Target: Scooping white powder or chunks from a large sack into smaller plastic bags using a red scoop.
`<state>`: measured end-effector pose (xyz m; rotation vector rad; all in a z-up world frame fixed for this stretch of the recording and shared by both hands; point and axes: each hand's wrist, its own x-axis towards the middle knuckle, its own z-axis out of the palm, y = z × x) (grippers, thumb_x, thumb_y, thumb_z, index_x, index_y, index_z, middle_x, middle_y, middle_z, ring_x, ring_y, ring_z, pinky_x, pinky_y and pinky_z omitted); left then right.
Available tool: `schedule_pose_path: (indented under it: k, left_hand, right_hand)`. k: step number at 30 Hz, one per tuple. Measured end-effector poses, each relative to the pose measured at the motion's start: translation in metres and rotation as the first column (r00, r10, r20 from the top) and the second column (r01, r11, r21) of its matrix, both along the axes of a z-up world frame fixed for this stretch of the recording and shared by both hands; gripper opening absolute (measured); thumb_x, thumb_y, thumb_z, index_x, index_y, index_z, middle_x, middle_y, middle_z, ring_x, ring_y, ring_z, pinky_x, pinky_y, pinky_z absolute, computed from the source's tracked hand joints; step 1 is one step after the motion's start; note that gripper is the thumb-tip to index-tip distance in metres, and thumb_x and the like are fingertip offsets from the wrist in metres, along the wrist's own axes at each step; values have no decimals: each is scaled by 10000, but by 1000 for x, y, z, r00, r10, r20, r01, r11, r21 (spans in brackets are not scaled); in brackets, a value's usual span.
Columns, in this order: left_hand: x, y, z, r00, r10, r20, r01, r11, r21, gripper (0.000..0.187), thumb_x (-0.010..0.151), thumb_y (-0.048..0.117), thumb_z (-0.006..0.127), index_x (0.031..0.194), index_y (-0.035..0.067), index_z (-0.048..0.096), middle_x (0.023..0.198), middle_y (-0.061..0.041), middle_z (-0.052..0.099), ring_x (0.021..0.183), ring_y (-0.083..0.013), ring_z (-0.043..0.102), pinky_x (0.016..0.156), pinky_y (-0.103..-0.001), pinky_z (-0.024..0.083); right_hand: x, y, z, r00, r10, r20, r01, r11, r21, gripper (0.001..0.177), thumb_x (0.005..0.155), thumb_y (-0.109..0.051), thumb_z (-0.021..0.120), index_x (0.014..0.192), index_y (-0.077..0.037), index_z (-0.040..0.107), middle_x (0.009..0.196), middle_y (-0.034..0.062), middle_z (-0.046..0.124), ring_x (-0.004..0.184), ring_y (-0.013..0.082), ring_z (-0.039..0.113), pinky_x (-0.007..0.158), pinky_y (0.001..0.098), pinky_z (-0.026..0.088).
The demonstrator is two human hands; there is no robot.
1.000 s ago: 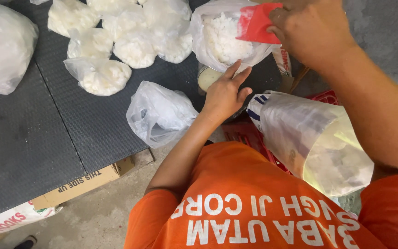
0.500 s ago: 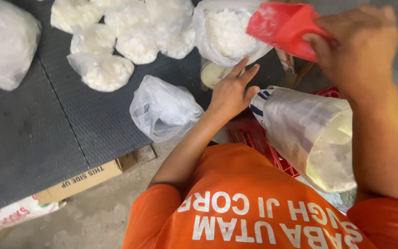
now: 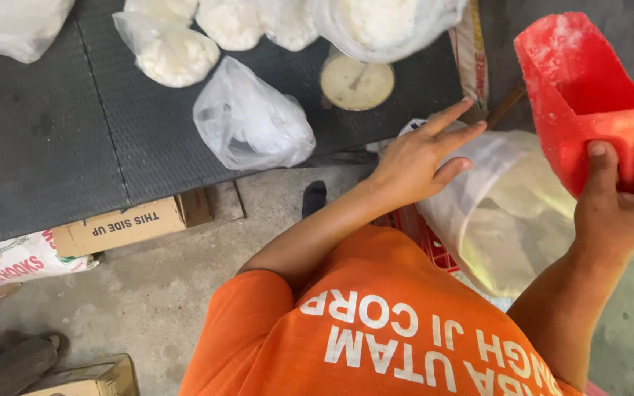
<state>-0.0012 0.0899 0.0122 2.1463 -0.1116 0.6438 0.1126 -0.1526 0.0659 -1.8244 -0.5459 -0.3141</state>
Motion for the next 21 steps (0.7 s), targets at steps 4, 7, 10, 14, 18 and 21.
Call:
schedule_pose_path:
  k: [4,7,10,14,18,21]
  left_hand:
    - [-6,-40,7,996,-51,-70,52,999,11,539,972,267,731,1483,210,569,1670,-97,387,1326,-276,641,1005,-389,577]
    - [-12,-64,1,998,-49,39,47,998,50,577,958,244,748,1500,199,555,1682,-108,356,1417,-304,579,1127,-393,543]
    - [-21,-79,1,997,-65,-40,66,998,22,576,931,211,765,1478,228,586,1679,-139,365,1345,-275,606,1155,-425,526]
    - [-33,-97,-7,1000,21,4,-22,990,141,527,935,257,798,1436,286,637,1690,-176,291,1429,-373,494,1180,-509,467]
    - [-41,-103,-13,996,90,1,-88,969,230,544,937,297,805,1456,286,643,1703,-193,231,1527,-417,411,1225,-547,421]
    - [-46,-113,-23,986,106,-127,-75,970,232,622,894,285,828,1473,229,607,1687,-255,211,1497,-457,401,1158,-551,436]
  right_hand:
    - [-20,-39,2,995,-87,51,89,996,-31,188,1054,15,805,1158,71,658,1072,61,679,972,121,613,883,243,551]
    - [-34,-79,-11,991,-103,82,104,995,-10,201,1031,-20,812,1093,74,646,1046,67,686,928,123,618,804,234,532]
    - [-47,-120,-27,980,-157,123,169,981,-95,202,1051,9,832,1107,91,655,1029,90,645,842,117,553,753,235,464]
    - [-77,-155,-8,985,-148,-84,155,985,76,144,1064,35,790,1129,70,666,1097,89,721,897,89,611,851,220,501]
    - [-94,-194,9,966,-77,-247,115,983,141,162,1037,8,791,1130,19,658,1031,46,725,884,61,649,879,205,544]
    - [-105,-218,17,914,2,-406,13,999,35,143,994,-18,805,1072,13,689,962,14,698,849,27,628,836,174,514]
